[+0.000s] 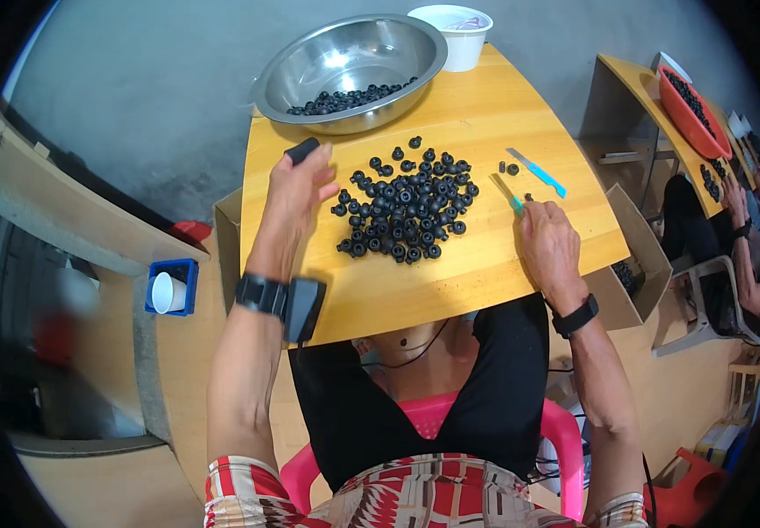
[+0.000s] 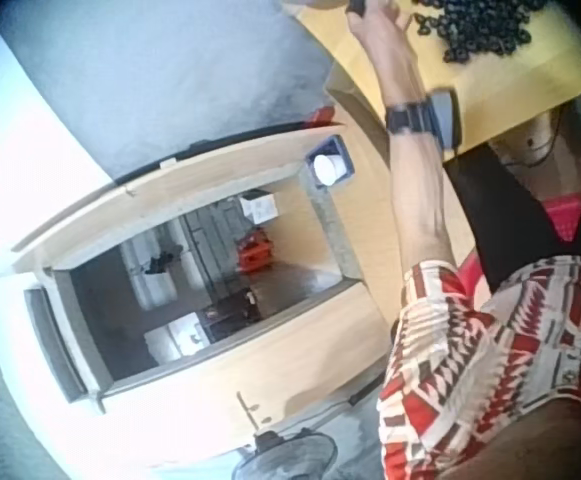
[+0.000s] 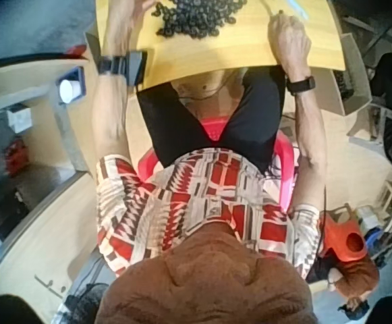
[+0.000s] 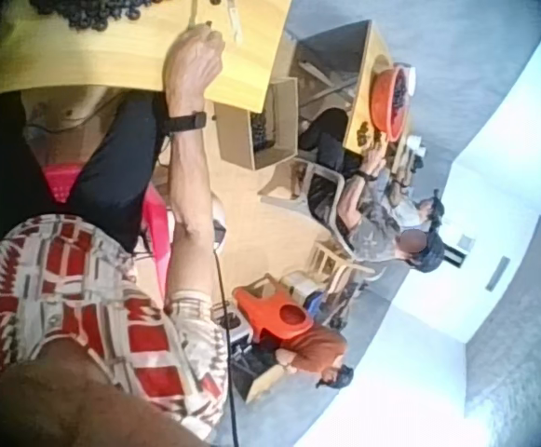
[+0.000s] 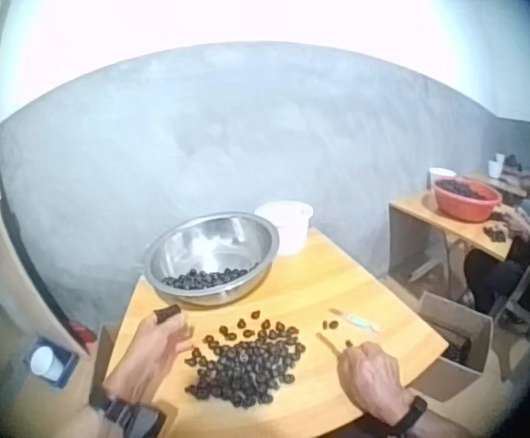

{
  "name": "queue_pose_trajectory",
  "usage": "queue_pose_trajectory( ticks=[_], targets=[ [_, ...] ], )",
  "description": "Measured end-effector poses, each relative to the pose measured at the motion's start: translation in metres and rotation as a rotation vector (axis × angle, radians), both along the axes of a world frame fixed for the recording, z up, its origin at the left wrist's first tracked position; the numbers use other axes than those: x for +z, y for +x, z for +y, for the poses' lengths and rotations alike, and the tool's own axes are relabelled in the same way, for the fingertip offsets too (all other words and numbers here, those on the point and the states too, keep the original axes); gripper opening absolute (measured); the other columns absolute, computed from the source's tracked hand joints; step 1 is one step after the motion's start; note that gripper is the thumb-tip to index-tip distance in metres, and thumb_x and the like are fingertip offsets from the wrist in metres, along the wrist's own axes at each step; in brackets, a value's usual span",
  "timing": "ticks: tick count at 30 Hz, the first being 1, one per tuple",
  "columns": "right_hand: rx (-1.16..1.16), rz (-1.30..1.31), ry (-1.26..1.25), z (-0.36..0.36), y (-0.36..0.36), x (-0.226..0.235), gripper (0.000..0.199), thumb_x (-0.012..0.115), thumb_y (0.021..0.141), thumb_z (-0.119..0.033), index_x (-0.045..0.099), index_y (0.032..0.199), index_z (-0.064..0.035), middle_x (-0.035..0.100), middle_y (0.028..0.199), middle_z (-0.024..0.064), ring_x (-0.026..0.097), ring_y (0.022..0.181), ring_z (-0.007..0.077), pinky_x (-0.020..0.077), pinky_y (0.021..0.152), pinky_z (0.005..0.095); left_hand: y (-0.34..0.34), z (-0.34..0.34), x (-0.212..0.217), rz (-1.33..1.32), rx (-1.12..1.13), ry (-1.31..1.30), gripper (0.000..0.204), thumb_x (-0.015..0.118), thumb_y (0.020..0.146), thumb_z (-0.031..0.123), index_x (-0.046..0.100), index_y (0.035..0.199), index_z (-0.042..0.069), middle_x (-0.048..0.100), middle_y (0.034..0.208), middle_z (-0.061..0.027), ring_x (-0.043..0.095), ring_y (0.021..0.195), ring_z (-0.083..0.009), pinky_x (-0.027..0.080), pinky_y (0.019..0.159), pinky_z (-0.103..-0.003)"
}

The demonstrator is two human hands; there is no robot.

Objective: Using a small knife to trim excess material from black rubber or plastic components.

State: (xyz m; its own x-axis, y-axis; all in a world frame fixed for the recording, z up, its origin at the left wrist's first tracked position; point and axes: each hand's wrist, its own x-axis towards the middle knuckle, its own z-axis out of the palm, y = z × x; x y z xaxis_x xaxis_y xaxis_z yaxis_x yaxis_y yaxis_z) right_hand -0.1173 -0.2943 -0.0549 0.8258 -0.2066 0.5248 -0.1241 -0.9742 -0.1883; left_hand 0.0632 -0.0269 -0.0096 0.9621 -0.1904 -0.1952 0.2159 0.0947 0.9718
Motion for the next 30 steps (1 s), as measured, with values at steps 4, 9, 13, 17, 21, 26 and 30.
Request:
queue_pose_trajectory(
  ticks=[4,9,13,17,21,26,30],
  targets=[
    [-0.009,-0.135,0.335,-0.004,-0.008,-0.008,0.014,0.049,0.088,-0.014,0.050,0.078,-0.0033,0.058,0.074,0.0155,0.053,0.057,0.0290,0.0441,0.051,0.0373,-0.052,0.009,-0.013,-0.274,-0.060,0.222,0.032,0.065,0.079,0.009,0.057,0.108,0.000,0.061,0.094,-0.0036,0.056,0.083,-0.0107,0.046,0.074,-0.023],
    [0.107,-0.094,1.151,0.013,-0.026,0.003,0.020,0.039,0.096,-0.020,0.046,0.084,-0.0058,0.057,0.071,0.0002,0.040,0.050,0.0019,0.0359,0.047,0.0187,-0.102,0.003,-0.024,-0.288,-0.226,0.282,0.023,0.064,0.079,0.008,0.062,0.102,0.003,0.063,0.080,0.0001,0.053,0.071,-0.0034,0.044,0.064,-0.020],
    [0.138,-0.077,1.238,0.018,-0.041,0.004,0.019,0.040,0.096,-0.020,0.049,0.090,-0.0048,0.053,0.069,-0.0014,0.040,0.048,0.0031,0.0346,0.044,0.0182,-0.119,-0.015,-0.023,-0.548,-0.366,0.653,0.024,0.065,0.078,0.010,0.060,0.100,0.000,0.060,0.081,-0.0042,0.054,0.067,-0.0099,0.045,0.061,-0.025],
    [0.190,-0.027,1.505,0.032,-0.055,0.007,0.021,0.042,0.095,-0.020,0.050,0.104,-0.0024,0.050,0.069,-0.0026,0.038,0.047,0.0022,0.0323,0.039,0.0161,-0.120,-0.031,-0.025,-0.827,-0.320,0.914,0.025,0.067,0.074,0.015,0.055,0.088,-0.002,0.054,0.076,-0.0126,0.055,0.066,-0.0255,0.045,0.060,-0.034],
    [0.283,0.006,1.702,0.035,-0.070,0.005,0.019,0.045,0.094,-0.020,0.050,0.100,-0.0028,0.055,0.073,0.0014,0.044,0.048,0.0041,0.0355,0.039,0.0168,-0.125,-0.035,-0.024,-0.982,-0.307,0.994,0.023,0.066,0.075,0.014,0.053,0.086,-0.001,0.054,0.080,-0.0145,0.056,0.072,-0.0310,0.044,0.061,-0.038],
    [0.299,0.098,1.855,0.043,-0.080,0.014,0.012,0.043,0.093,-0.016,0.043,0.091,-0.0043,0.060,0.078,0.0111,0.052,0.049,0.0100,0.0424,0.041,0.0210,-0.128,-0.032,-0.025,-1.020,-0.318,1.016,0.019,0.062,0.076,0.012,0.052,0.085,-0.001,0.053,0.083,-0.0167,0.055,0.075,-0.0349,0.045,0.063,-0.042],
    [0.366,0.102,1.848,0.051,-0.085,0.022,0.008,0.040,0.089,-0.009,0.043,0.094,-0.0038,0.056,0.073,0.0084,0.049,0.049,0.0096,0.0414,0.041,0.0217,-0.123,-0.033,-0.028,-1.113,-0.305,1.106,0.016,0.059,0.077,0.013,0.053,0.085,-0.001,0.053,0.084,-0.0172,0.055,0.071,-0.0368,0.046,0.060,-0.044]
  ],
)
